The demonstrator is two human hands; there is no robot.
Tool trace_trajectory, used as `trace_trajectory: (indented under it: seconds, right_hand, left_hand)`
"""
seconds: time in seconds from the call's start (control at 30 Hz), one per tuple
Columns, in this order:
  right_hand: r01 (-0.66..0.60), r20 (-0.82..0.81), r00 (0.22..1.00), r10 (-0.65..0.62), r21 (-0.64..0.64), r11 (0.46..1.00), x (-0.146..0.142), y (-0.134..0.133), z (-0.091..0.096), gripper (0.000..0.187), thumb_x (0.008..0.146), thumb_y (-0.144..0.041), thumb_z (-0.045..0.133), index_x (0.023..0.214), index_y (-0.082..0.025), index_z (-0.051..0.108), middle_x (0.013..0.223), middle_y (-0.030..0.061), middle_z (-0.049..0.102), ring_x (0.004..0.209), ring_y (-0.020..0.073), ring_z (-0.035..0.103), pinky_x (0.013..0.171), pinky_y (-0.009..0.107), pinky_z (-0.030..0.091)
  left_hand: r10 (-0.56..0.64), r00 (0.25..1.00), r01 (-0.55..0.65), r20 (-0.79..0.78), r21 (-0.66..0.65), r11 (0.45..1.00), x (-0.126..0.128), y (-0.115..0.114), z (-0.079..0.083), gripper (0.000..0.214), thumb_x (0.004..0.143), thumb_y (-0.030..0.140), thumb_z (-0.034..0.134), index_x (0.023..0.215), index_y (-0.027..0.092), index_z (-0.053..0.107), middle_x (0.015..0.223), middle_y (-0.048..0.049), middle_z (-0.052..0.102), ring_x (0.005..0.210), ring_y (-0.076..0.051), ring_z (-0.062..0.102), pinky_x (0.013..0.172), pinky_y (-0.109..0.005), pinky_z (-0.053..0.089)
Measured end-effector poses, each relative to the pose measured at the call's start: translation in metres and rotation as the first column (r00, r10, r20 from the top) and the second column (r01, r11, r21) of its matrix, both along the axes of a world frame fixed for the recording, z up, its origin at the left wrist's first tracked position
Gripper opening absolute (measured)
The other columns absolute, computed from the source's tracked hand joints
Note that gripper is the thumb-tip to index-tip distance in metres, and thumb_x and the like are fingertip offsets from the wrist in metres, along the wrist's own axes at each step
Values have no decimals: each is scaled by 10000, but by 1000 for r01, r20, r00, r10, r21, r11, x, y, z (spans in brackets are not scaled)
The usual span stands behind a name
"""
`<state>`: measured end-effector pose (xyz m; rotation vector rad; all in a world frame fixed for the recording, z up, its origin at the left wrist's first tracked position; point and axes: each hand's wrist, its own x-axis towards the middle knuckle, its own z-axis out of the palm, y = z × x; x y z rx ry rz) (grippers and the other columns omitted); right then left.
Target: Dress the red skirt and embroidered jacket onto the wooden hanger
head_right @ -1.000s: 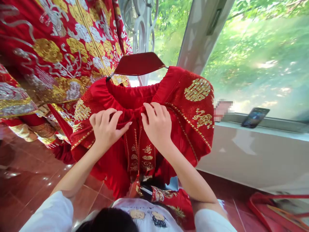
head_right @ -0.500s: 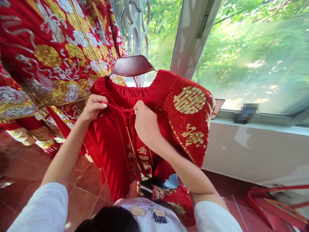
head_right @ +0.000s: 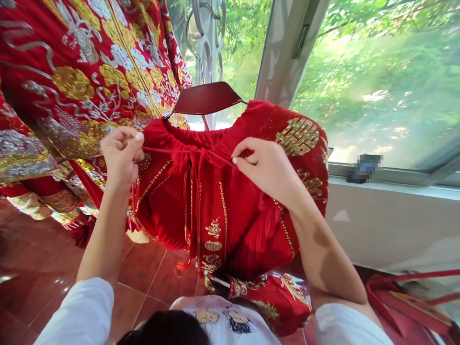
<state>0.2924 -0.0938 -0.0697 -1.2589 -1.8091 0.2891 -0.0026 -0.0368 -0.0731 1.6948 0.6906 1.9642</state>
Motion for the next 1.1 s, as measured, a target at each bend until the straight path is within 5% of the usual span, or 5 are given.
trace_trajectory:
  seconds: [0.1, 0.33, 0.67, 0.9, 1.1]
  right_hand:
    - [-173, 59, 980, 189, -211, 962, -2, 14, -1, 85, 761, -184, 636, 785, -156, 712, 498, -45, 565, 418, 45, 378, 443, 209, 282]
    - [-485, -110, 874, 473, -186, 854, -1, 24, -6, 92, 692, -206, 683, 734, -182, 761, 674, 5, 684, 518, 65, 543, 452, 167, 402]
    - [-254, -331, 877, 347, 295, 921, -34, 34, -21, 212, 805, -292, 629, 958, -224, 758, 592, -16, 563, 497, 53, 431, 461, 191, 362]
    - [-233, 290, 957, 0, 771, 593, -35, 37, -28, 280, 919, -117, 451, 973, -175, 720, 616, -10, 512, 546, 44, 420, 497, 168, 333]
    - [-294, 367, 930, -34, 794, 531, -32, 37, -23, 186, 918, -138, 481, 836, -164, 647, 678, -1, 558, 616, 66, 473, 583, 191, 390]
  left_hand:
    - [-159, 981, 161, -110, 8, 987, -4, -10, -1, 283, 679, 459, 724, 589, 216, 611, 409, 75, 268, 360, -50, 170, 391, -238, 141]
    - [666, 614, -587, -423, 319, 744, 18, -54, 13, 87, 780, 273, 697, 717, 215, 685, 656, -20, 429, 591, -138, 373, 530, -277, 250]
    - [-31, 928, 1, -371, -81, 997, 85, -37, 6, 207, 718, 243, 750, 599, 142, 614, 555, 11, 538, 509, -71, 409, 487, -218, 292]
    - [-11, 863, -21, -504, -58, 998, 91, -33, -6, 136, 779, 229, 669, 673, 150, 639, 651, 3, 626, 584, -85, 486, 571, -224, 369]
    - [11, 780, 13, -626, 34, 999, 82, -37, -4, 112, 805, 167, 624, 696, 161, 648, 743, -2, 620, 645, -91, 508, 593, -224, 395]
